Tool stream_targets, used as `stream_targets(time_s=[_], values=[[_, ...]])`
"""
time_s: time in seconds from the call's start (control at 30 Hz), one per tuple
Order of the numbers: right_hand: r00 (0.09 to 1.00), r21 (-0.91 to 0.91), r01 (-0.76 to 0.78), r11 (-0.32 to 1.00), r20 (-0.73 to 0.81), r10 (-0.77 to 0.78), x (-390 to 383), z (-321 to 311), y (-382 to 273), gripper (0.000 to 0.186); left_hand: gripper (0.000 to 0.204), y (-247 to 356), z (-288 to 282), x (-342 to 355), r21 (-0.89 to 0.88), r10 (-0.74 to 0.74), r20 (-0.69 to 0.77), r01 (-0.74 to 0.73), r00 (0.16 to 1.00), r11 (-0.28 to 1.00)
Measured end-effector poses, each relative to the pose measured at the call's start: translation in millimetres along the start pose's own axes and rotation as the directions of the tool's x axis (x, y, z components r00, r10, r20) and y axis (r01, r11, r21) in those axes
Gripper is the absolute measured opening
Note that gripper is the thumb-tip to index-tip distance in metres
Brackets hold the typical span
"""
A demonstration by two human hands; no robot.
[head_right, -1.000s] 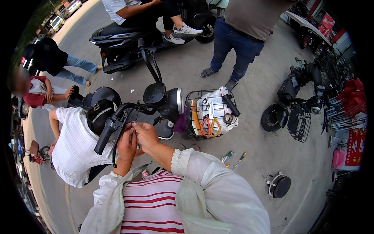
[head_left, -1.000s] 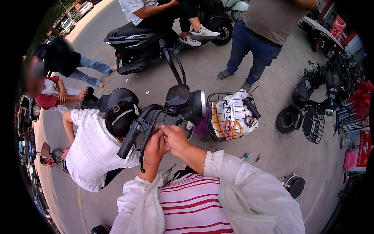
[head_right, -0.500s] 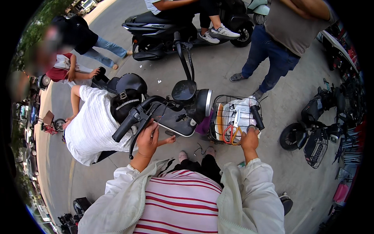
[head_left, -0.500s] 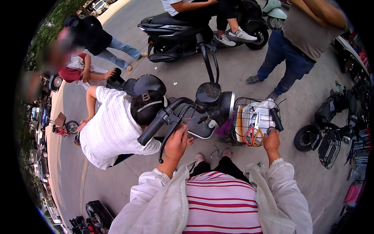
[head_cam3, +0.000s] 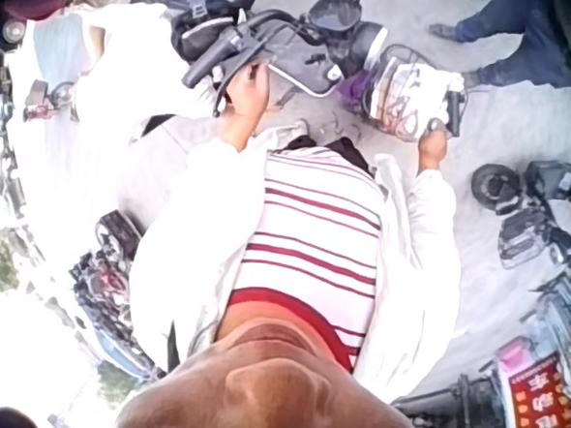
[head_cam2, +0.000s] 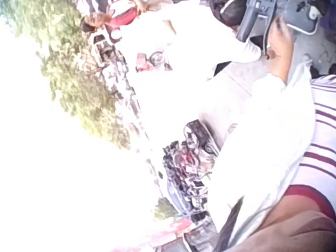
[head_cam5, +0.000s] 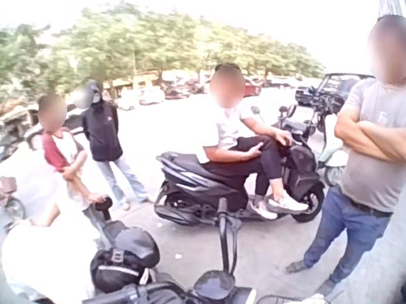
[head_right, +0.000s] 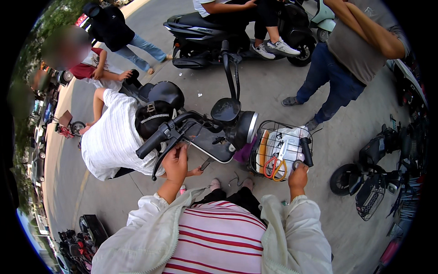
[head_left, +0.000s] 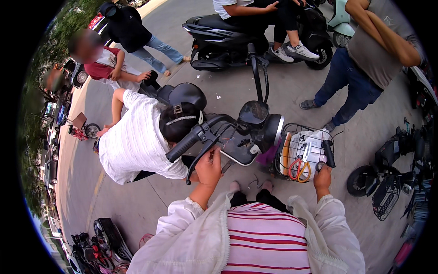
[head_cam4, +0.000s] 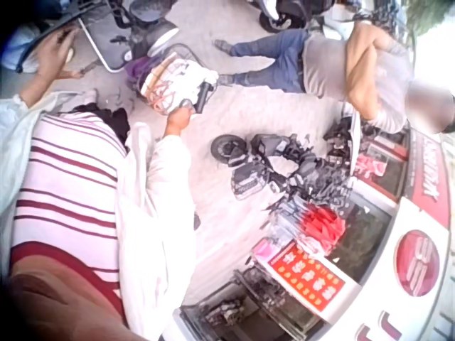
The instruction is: The person repairs an electric scooter's handlebar wiring using pliers and electrical tape. They strip wire ends, connect them, and wrap the connections with tape while others watch nearby.
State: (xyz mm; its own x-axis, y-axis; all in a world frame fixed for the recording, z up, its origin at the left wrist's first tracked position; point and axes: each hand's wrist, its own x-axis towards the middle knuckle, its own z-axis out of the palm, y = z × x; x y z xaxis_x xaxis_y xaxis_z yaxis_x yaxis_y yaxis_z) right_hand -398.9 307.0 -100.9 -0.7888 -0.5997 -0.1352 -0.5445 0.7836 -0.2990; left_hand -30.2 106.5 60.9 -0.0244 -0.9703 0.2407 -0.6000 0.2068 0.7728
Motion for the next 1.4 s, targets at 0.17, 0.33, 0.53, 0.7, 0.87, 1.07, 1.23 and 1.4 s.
stream_targets(time_s=[0.17,0.33,0.53,0.7,0.87,1.07,1.23,1.4], values=[[0.999,-0.078,0.031,0.996,0.045,-0.027,7.3,4.4,9.8,0.031,0.018,-2.0,3.5,2.5,-0.531,-0.365,0.252,0.444,0.896,0.722],[0.999,-0.067,0.045,0.997,0.018,-0.044,8.8,-8.9,-8.5,0.026,0.020,0.5,0.7,0.9,-0.769,-0.399,0.372,0.519,0.838,0.373],[0.764,0.633,0.485,0.603,0.029,-0.645,-50.1,-104.2,-194.7,0.024,0.017,4.2,-1.9,2.0,-0.745,-0.438,0.449,0.597,0.779,0.297],[0.506,0.529,0.774,0.348,-0.185,-0.842,-84.2,-118.3,-288.3,0.029,0.015,10.6,-5.2,8.1,-0.664,-0.429,0.625,0.733,0.652,0.147],[0.432,0.424,0.854,0.301,-0.256,-0.865,-86.4,-106.3,-310.5,0.029,0.013,0.9,-5.3,10.2,-0.633,-0.413,0.657,0.759,0.630,0.152],[0.402,0.401,0.875,0.270,-0.293,-0.867,-87.7,-100.2,-319.7,0.020,0.014,-1.6,-8.7,10.7,-0.621,-0.392,0.678,0.770,0.622,0.147],[0.404,0.355,0.885,0.301,-0.265,-0.876,-85.2,-98.4,-324.1,0.013,0.014,-1.0,-10.1,16.0,-0.604,-0.367,0.724,0.794,0.585,0.074],[0.421,0.370,0.868,0.331,-0.195,-0.886,-82.2,-103.8,-330.3,0.008,0.012,4.1,-14.2,20.9,-0.552,-0.358,0.789,0.832,0.500,-0.055]])
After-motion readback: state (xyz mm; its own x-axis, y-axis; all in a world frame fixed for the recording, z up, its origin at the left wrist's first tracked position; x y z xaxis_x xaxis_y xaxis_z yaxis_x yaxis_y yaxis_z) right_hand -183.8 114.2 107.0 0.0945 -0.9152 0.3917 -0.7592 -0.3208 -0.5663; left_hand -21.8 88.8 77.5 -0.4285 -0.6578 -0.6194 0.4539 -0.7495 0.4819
